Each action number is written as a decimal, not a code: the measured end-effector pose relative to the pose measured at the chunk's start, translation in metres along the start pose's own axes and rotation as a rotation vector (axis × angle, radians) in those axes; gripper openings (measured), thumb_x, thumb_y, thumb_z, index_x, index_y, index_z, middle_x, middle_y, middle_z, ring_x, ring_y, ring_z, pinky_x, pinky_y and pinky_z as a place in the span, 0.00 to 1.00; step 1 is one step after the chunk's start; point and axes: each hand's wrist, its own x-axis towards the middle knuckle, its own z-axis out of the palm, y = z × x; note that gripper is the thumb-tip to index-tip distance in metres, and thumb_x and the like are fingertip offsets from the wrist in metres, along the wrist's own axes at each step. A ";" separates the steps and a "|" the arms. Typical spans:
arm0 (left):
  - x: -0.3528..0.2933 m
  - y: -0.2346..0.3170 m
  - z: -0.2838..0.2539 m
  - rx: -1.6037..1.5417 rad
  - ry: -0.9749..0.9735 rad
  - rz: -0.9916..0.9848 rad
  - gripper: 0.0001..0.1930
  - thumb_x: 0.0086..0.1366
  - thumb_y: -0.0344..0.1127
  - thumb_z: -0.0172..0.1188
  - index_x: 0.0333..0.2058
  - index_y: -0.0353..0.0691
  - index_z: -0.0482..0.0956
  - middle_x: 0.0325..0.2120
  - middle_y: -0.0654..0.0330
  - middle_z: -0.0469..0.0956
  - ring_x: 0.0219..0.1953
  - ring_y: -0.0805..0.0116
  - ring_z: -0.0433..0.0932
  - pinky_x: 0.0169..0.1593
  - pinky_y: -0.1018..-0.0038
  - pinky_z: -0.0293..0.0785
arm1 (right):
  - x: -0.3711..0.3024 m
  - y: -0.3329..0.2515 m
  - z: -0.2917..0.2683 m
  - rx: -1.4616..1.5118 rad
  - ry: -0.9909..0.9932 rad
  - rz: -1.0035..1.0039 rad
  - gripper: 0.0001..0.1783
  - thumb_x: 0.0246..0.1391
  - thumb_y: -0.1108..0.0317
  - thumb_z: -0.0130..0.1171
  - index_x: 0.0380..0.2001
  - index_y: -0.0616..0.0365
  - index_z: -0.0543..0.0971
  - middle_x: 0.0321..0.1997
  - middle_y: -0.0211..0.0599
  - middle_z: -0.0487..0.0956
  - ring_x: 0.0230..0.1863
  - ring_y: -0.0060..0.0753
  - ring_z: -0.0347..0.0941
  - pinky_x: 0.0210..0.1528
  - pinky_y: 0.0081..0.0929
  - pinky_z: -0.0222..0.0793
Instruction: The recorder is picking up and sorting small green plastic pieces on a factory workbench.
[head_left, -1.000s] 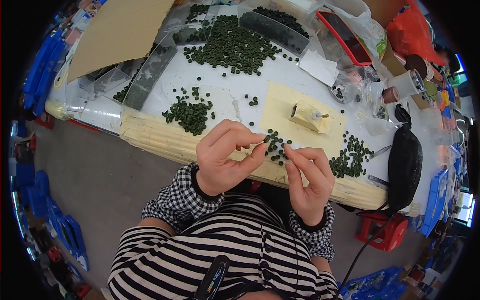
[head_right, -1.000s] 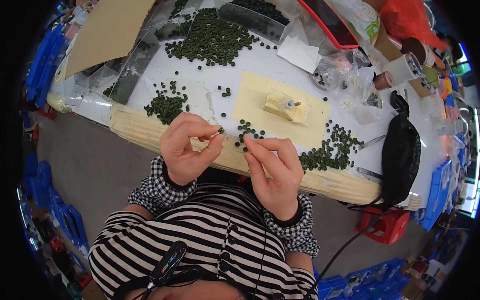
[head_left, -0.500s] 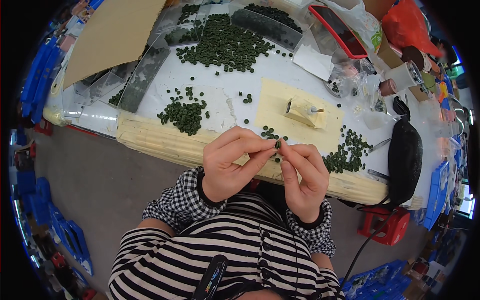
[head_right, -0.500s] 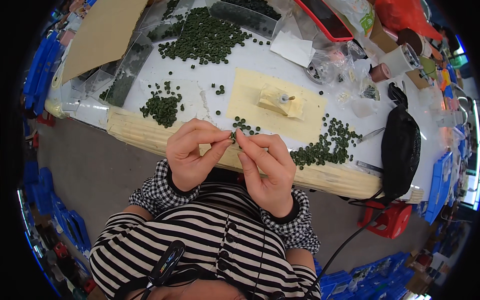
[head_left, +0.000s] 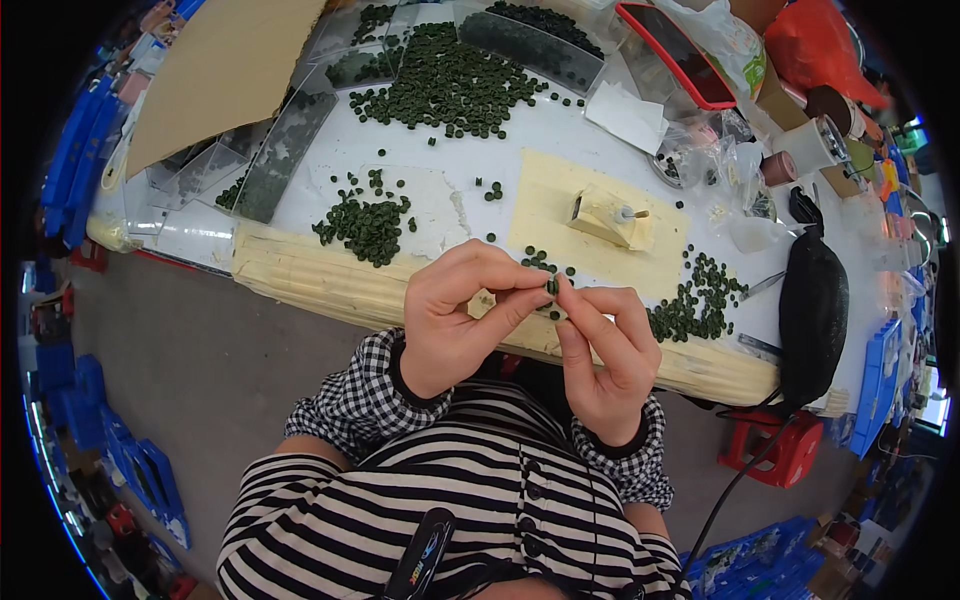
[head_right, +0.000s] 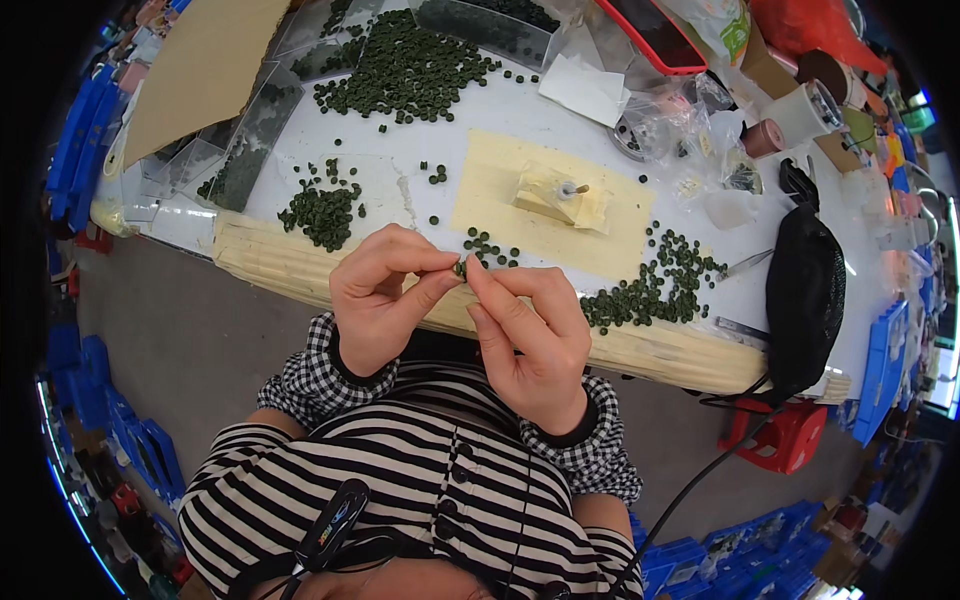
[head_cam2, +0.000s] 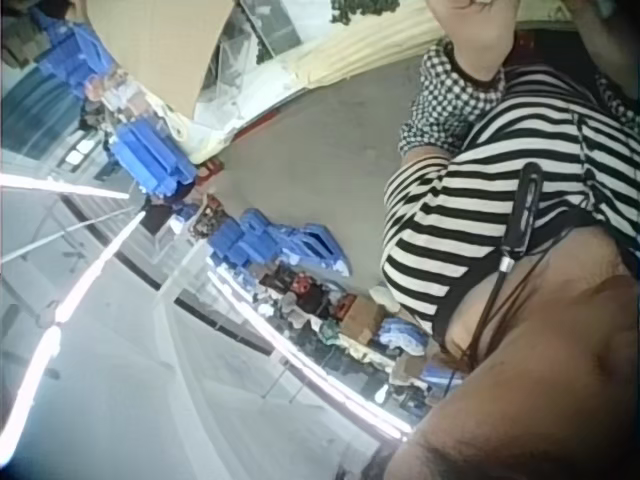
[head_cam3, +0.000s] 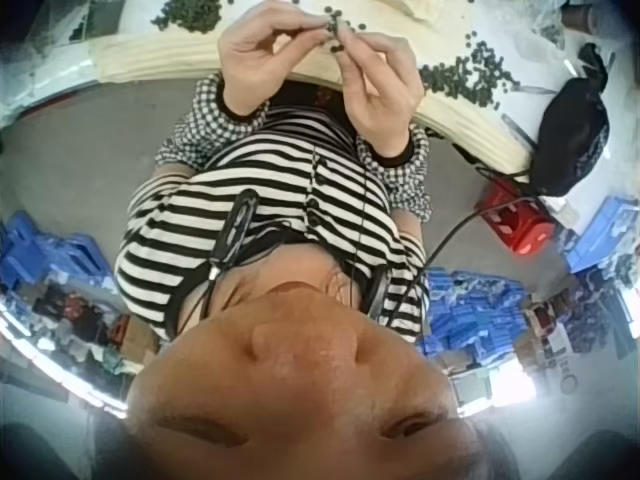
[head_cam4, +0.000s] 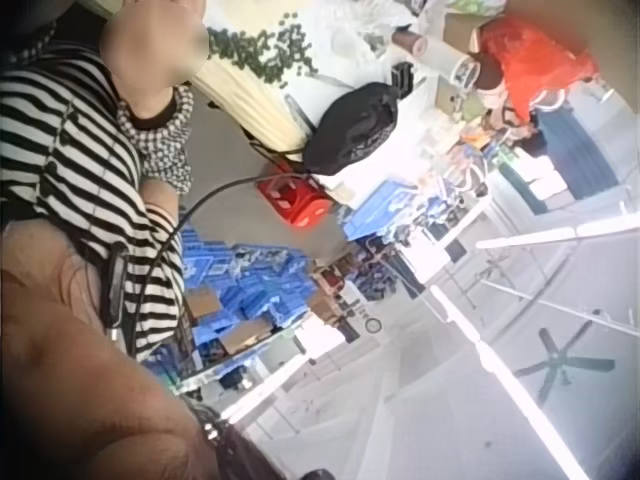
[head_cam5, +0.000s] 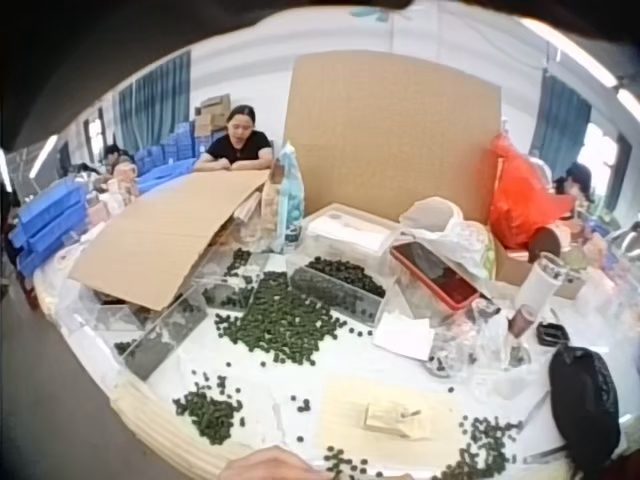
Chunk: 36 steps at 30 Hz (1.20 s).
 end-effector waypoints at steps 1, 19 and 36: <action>0.000 -0.001 0.000 -0.011 -0.003 -0.007 0.12 0.56 0.16 0.65 0.39 0.31 0.82 0.33 0.57 0.78 0.35 0.72 0.75 0.38 0.79 0.71 | 0.000 0.000 0.000 -0.006 0.005 -0.006 0.21 0.46 0.80 0.65 0.47 0.62 0.82 0.34 0.38 0.79 0.32 0.35 0.73 0.35 0.26 0.69; -0.005 0.000 0.007 -0.059 -0.081 -0.012 0.13 0.59 0.14 0.56 0.42 0.30 0.81 0.37 0.53 0.79 0.38 0.70 0.77 0.40 0.78 0.72 | 0.007 0.002 0.004 -0.246 0.190 -0.143 0.15 0.33 0.80 0.71 0.31 0.60 0.83 0.26 0.32 0.77 0.27 0.33 0.72 0.28 0.26 0.68; -0.005 -0.001 0.008 -0.074 -0.122 -0.016 0.13 0.59 0.14 0.56 0.42 0.29 0.81 0.37 0.53 0.79 0.38 0.69 0.77 0.40 0.78 0.73 | 0.008 0.003 0.002 -0.178 0.188 -0.167 0.14 0.32 0.84 0.69 0.28 0.63 0.82 0.24 0.33 0.75 0.26 0.34 0.70 0.27 0.26 0.67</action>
